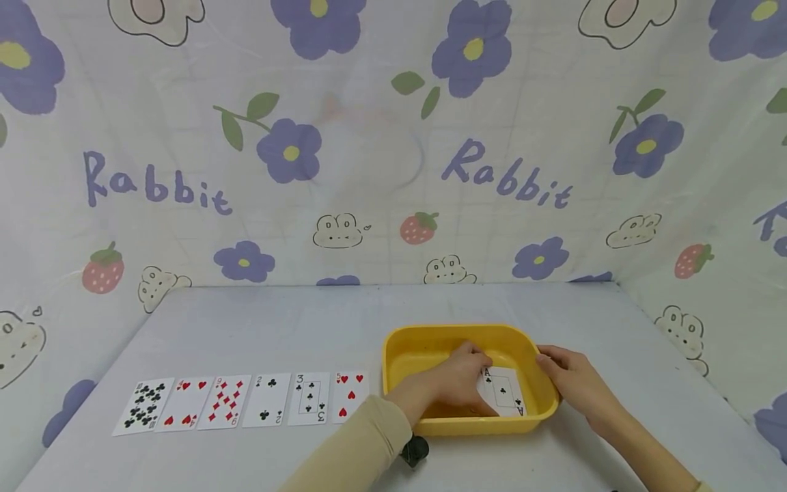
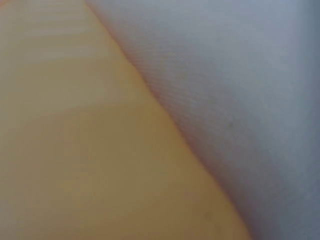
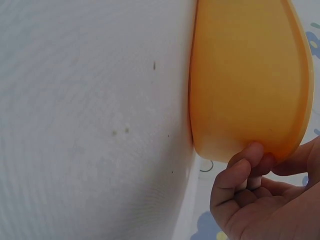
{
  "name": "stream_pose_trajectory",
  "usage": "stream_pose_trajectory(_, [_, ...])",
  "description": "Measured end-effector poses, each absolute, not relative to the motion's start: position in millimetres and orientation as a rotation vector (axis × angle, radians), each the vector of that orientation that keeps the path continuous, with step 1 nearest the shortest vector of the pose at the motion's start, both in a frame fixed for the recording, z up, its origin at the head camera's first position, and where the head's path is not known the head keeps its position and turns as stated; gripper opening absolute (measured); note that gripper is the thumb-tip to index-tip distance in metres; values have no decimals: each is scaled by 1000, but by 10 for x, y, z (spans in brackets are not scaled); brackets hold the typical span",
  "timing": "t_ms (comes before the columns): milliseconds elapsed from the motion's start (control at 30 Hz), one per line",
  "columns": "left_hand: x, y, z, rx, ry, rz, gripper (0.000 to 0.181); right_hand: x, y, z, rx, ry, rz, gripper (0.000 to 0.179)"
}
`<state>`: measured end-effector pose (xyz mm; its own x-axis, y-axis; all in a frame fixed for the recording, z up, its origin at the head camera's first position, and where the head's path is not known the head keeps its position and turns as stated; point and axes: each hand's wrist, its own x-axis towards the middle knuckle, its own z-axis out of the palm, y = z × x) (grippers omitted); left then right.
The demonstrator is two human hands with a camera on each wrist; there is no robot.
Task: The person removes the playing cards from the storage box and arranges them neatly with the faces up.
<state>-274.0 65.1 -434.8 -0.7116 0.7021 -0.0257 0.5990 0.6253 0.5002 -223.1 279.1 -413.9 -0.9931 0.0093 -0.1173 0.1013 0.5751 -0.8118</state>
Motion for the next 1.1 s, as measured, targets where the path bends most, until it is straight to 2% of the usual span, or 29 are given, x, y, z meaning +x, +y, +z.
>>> stream_pose_trajectory(1100, [-2761,629,-4348,1121,2541,818,71,-2228,2789,-4088,104,2649,-1435,53])
